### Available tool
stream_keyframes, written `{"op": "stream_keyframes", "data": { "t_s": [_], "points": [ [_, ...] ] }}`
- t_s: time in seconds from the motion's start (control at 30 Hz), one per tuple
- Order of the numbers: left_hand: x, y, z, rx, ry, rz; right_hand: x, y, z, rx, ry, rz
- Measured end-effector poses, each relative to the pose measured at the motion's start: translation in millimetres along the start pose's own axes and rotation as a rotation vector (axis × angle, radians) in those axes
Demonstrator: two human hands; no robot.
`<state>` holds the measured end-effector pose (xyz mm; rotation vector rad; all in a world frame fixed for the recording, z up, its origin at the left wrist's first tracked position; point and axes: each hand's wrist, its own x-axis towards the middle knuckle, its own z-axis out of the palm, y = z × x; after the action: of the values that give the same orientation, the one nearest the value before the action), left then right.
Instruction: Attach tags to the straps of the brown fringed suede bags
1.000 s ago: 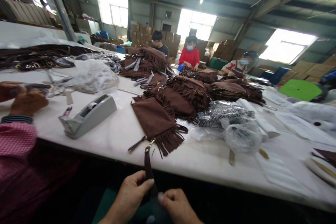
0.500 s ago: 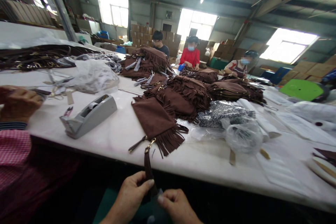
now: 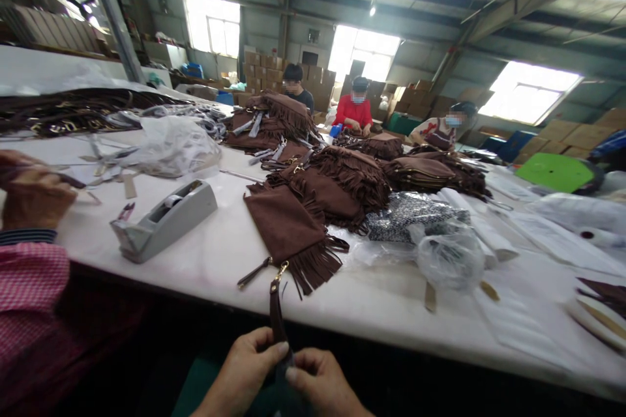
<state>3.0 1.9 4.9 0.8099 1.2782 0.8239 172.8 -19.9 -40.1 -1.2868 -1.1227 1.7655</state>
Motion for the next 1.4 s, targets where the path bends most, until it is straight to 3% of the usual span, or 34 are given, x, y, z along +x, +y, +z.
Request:
{"op": "stream_keyframes", "data": {
  "t_s": [0.3, 0.57, 0.77, 0.93, 1.07, 1.27, 1.4],
  "points": [
    [-4, -4, -4.7, -0.041, -0.034, -0.019, 13, -13, 6, 0.022, 0.076, -0.017],
    [-11, -30, -9.7, -0.033, -0.102, -0.093, 21, -44, 21, -0.163, 0.114, -0.05],
    [-1, -32, -13.2, -0.249, -0.096, -0.158, 30, -61, 32, -0.397, 0.147, -0.069],
    [6, -27, -13.4, -0.295, -0.019, -0.091, 30, -63, 27, -0.354, 0.107, -0.118],
    [6, -20, -12.4, -0.183, 0.021, 0.014, 19, -50, 15, -0.21, -0.065, -0.176],
    [4, 16, -7.4, 0.162, -0.014, 0.105, 5, -28, 6, -0.205, 0.024, -0.131],
    [17, 51, -11.0, 0.07, 0.01, -0.076, 4, -33, -1, -0.184, 0.025, -0.047]
  ]
}}
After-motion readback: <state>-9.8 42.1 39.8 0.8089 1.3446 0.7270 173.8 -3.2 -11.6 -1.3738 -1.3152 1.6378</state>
